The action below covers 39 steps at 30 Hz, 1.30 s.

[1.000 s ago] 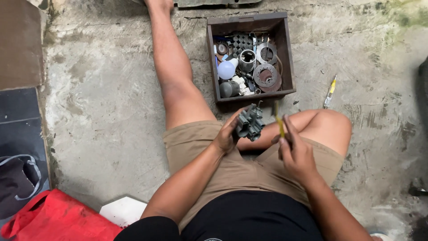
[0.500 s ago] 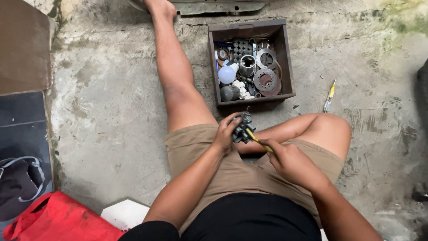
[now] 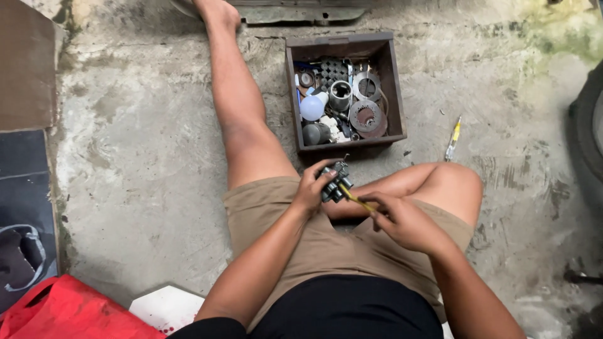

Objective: The person is sitting on the floor cleaning and inspecting a motorcycle carburetor using a small screwdriver and a brush.

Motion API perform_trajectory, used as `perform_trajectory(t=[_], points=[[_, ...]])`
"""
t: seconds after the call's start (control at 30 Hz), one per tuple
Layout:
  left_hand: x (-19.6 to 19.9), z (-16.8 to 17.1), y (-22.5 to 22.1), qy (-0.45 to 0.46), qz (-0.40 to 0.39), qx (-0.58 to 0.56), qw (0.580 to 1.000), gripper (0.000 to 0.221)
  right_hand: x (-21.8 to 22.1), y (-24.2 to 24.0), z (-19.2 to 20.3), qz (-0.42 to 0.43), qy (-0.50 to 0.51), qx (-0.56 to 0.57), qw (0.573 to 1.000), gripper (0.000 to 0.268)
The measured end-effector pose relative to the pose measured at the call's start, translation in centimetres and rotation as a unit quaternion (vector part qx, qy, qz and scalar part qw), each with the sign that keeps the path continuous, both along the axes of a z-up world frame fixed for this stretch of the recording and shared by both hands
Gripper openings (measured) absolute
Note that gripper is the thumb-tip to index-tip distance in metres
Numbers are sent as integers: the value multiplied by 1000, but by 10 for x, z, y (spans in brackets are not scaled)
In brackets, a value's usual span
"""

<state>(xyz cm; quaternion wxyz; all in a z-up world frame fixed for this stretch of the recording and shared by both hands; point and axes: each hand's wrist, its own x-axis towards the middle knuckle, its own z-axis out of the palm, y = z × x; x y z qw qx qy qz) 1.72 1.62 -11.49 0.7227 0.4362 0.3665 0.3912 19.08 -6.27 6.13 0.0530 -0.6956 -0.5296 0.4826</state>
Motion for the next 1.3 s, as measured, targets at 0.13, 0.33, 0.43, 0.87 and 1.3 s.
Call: perform_trajectory(t=[0.13,0.33,0.43,0.87,1.3], points=[[1,-22,1,-44,-2,-39,998,41,8,-2,-31,-61,129,37,989,44],[-4,-3,2,-91,24,-30,995,46,2,-20,-46,-212,329,21,920,44],[-3,12,4,-79,19,13,997,52,1,-18,-66,-223,381,38,897,45],[-11,32,0,-21,-48,34,998,53,26,-20,-59,-165,374,-31,912,39],[-15,-20,7,116,-78,37,989,45,16,-8,-53,-139,282,-13,949,37]])
